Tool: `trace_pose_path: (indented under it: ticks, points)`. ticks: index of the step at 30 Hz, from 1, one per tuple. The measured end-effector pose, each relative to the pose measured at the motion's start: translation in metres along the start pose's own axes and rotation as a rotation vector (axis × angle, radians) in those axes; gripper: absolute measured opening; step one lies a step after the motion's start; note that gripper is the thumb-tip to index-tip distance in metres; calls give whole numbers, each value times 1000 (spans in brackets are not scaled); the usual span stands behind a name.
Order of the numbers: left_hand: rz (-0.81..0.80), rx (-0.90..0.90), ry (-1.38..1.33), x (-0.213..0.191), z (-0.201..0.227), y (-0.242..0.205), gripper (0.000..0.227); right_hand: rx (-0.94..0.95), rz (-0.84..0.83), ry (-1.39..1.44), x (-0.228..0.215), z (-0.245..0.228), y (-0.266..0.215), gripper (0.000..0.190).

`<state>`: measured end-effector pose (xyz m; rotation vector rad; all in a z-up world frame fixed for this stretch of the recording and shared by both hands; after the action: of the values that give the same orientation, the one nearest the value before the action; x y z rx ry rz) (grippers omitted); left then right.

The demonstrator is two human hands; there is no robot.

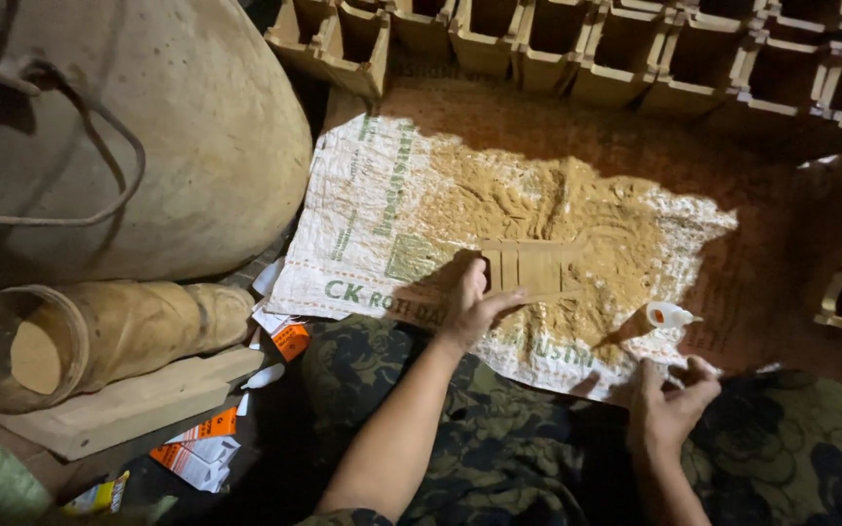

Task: The person applies glue to the edges of small wooden components and joins them together to form a larger wooden structure.

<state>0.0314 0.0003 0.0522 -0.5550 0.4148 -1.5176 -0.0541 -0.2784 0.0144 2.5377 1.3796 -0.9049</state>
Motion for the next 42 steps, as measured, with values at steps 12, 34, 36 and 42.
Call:
trace_pose_path:
  ticks: [12,34,36,42]
  points:
    - [-8,161,-773,-19,-102,64,51,-312,-20,39,28,57,75,60]
    - [-87,281,-161,4,-106,37,65,-719,-215,-151,25,-125,-5,28]
    - [-92,266,-184,6,-118,46,62,-796,-167,-205,32,-131,-11,29]
    - [-147,200,-64,10,-122,45,58,-958,-54,-359,47,-136,-27,29]
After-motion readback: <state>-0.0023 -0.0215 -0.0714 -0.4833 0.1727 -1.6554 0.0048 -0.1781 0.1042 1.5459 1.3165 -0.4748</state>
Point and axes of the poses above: each hand's wrist, its own y-axis towards the middle knuckle, its own x-axis out of the palm, z = x × y, the point moved 3 cm from there along y, towards the middle knuckle, and after that the axes turned 3 degrees about -y, right-handed, at the moved point
